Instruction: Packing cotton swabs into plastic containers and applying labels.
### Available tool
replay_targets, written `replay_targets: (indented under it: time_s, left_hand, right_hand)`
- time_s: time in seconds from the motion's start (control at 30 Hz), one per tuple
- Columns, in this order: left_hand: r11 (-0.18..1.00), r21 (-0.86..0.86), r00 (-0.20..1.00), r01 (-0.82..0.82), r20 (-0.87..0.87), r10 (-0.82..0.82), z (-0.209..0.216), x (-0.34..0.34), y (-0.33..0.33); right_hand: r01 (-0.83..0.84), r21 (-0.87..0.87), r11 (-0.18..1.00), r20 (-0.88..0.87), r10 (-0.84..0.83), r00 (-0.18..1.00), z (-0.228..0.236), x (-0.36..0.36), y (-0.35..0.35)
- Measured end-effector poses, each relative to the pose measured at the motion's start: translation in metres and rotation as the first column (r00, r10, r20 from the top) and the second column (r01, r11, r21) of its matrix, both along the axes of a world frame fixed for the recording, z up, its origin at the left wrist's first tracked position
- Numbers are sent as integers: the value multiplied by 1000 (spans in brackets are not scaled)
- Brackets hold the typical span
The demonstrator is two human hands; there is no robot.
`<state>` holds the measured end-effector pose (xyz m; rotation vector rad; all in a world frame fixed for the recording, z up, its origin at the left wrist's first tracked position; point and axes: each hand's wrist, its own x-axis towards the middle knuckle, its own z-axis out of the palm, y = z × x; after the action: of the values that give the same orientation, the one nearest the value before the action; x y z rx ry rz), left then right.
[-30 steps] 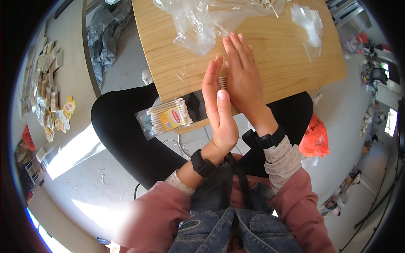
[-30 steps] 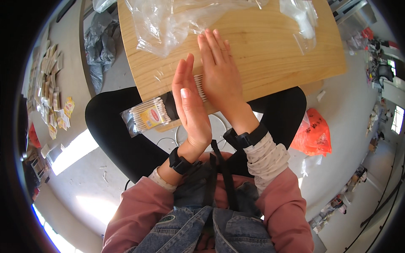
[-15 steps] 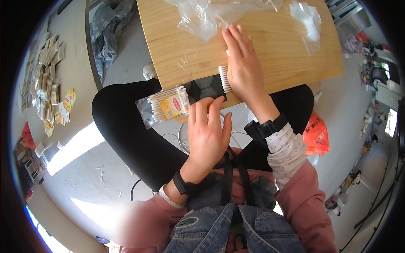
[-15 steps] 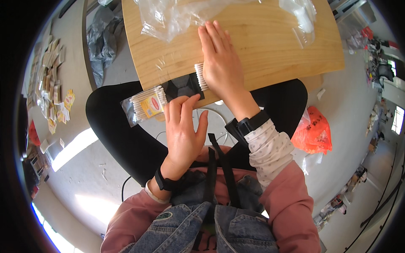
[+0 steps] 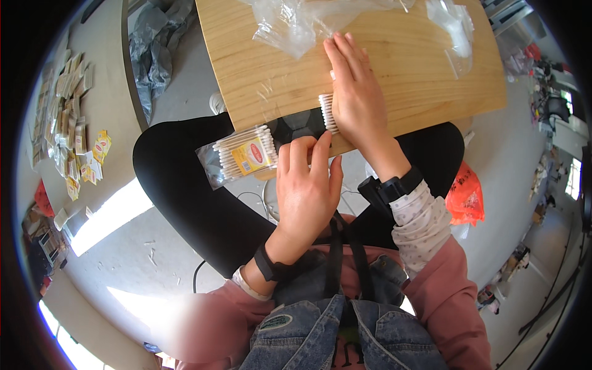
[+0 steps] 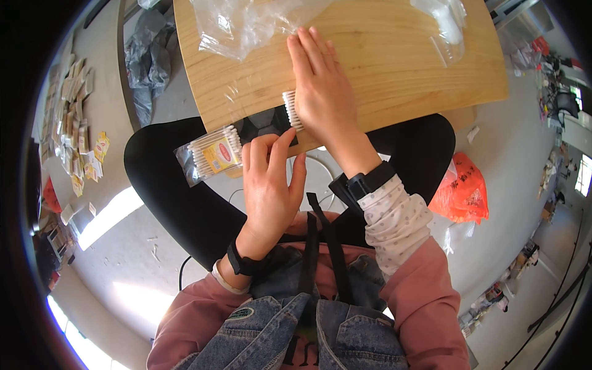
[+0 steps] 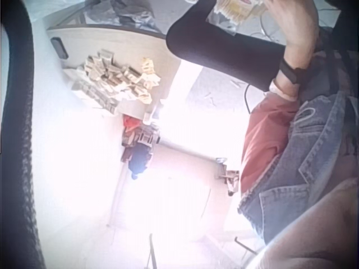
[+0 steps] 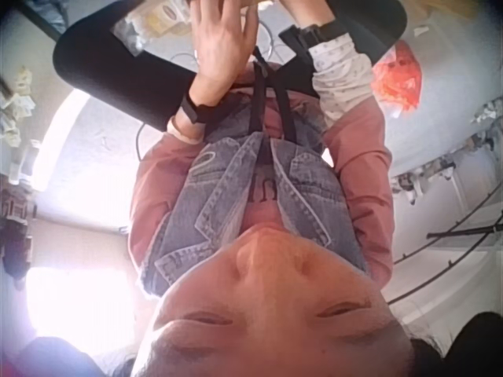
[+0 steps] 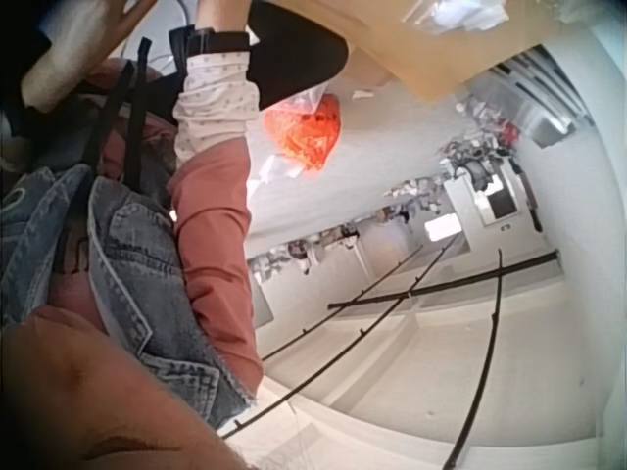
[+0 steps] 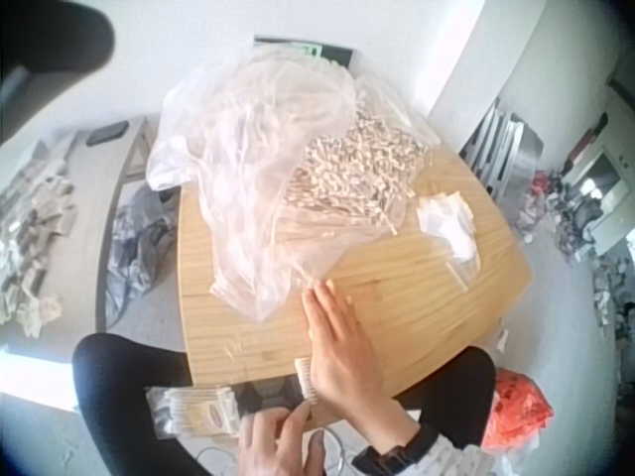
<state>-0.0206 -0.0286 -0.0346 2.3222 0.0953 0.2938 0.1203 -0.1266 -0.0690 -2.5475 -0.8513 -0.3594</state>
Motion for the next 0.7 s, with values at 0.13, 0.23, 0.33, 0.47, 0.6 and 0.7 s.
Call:
replay_targets:
  time_s: [0.13, 0.23, 0.33, 0.47, 0.6, 0.7]
  left_hand:
    - [997, -71, 1000, -15, -1, 15, -1, 2, -2]
    - [999, -42, 1000, -10, -22, 9, -1, 4, -2]
    - [1000, -24, 999, -15, -33, 14, -2, 6, -2]
    - [999, 18, 999, -31, -19, 32, -1, 8, -2]
    - [997, 49, 997, -55, -50, 58, 0, 13, -5]
    - [996, 62, 995, -59, -71, 63, 1, 14, -6]
  right_hand:
    - [-2, -11, 1000, 3, 2, 1000, 0, 0, 0]
    - [0, -14, 1000, 0, 0, 1000, 1, 0, 1]
    - [-1, -11, 1000, 0, 1, 1000, 1, 0, 1]
    - [1, -21, 1000, -1, -1, 1000, 2, -1, 0]
    - [11, -29, 1000, -1, -11, 1000, 2, -1, 2]
    - [17, -16, 1000, 0, -17, 1000, 2, -1, 1]
